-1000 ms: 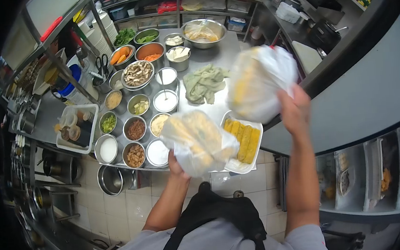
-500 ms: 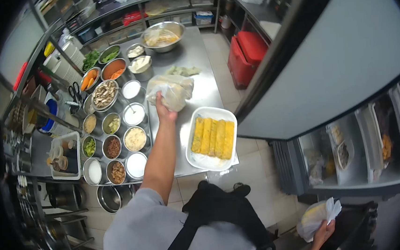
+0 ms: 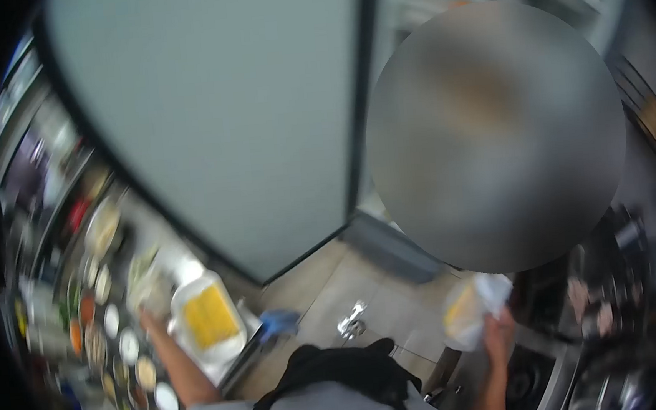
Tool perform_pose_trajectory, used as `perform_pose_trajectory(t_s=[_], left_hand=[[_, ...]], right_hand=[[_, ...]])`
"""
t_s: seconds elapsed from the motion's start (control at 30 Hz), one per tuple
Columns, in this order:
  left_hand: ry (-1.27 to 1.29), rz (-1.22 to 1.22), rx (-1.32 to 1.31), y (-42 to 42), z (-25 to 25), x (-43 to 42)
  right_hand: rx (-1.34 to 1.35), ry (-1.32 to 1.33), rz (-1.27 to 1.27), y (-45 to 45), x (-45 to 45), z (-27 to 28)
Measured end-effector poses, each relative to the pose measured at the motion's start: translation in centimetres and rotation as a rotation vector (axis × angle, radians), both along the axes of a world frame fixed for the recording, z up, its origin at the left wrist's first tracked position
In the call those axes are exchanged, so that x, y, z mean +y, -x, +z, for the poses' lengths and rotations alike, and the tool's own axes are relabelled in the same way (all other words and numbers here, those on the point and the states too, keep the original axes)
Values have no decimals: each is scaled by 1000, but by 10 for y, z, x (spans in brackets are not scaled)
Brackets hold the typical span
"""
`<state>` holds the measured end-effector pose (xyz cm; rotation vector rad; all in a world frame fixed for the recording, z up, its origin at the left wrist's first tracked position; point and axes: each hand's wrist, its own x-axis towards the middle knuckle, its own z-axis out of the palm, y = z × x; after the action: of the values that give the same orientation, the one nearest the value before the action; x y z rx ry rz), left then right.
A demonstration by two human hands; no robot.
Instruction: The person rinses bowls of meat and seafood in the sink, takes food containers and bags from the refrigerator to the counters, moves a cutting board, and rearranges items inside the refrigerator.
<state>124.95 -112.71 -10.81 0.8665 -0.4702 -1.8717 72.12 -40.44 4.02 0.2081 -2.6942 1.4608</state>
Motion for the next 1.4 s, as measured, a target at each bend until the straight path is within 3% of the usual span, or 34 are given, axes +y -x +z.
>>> perform_pose_trajectory(t_s=[0.03, 0.07, 0.1, 0.13, 0.17, 0.2, 0.23, 0.27, 0.3, 0.33, 0.43, 0.53, 0.6, 0.7, 0.83, 0.9, 0.97, 1.07, 1.27, 1.4], left_hand=[[276, 263, -269, 32, 32, 22], [466, 611, -904, 68, 68, 46], [393, 954, -1392, 102, 105, 72], [565, 834, -1155, 149, 132, 106], [708, 565, -732, 208, 143, 143], [694, 288, -328, 267, 153, 181], [1011, -46, -393, 321, 163, 227], [825, -412, -405, 373, 198, 288], [747, -705, -121, 413, 191, 323], [1101, -955, -258, 448, 196, 352], [649, -1435, 332, 534, 246, 425], [324, -1533, 771, 598, 295, 456], [489, -1414, 910, 632, 339, 469], [366, -1392, 1002, 676, 405, 469], [430, -1285, 1013, 741, 473, 463], [659, -1089, 987, 770, 500, 465], [795, -953, 936, 797, 523, 465], [867, -852, 929, 847, 538, 463], [932, -707, 815, 877, 529, 461], [829, -955, 764, 890, 527, 451]], right_hand=[[17, 19, 48, 13, -12, -7], [36, 4, 90, 19, -18, 10], [52, -12, 168, 31, -33, 25], [63, -11, 184, 40, -51, 39], [76, -18, 201, 49, -57, 55], [96, 22, 222, 58, -62, 68], [118, 58, 251, 68, -65, 82], [112, 116, 282, 79, -64, 95], [105, 171, 314, 88, -66, 108], [102, 229, 352, 97, -71, 125], [180, 557, 413, 116, -89, 201], [241, 827, 462, 134, -109, 281], [289, 908, 491, 160, -118, 316], [452, 780, 392, 201, -129, 362], [582, 171, 146, 254, -130, 422], [750, -177, -61, 286, -140, 440], [730, -91, -92, 308, -149, 452], [543, 185, 12, 337, -158, 463], [523, 45, -236, 350, -184, 483], [512, -100, -377, 384, -186, 490]])
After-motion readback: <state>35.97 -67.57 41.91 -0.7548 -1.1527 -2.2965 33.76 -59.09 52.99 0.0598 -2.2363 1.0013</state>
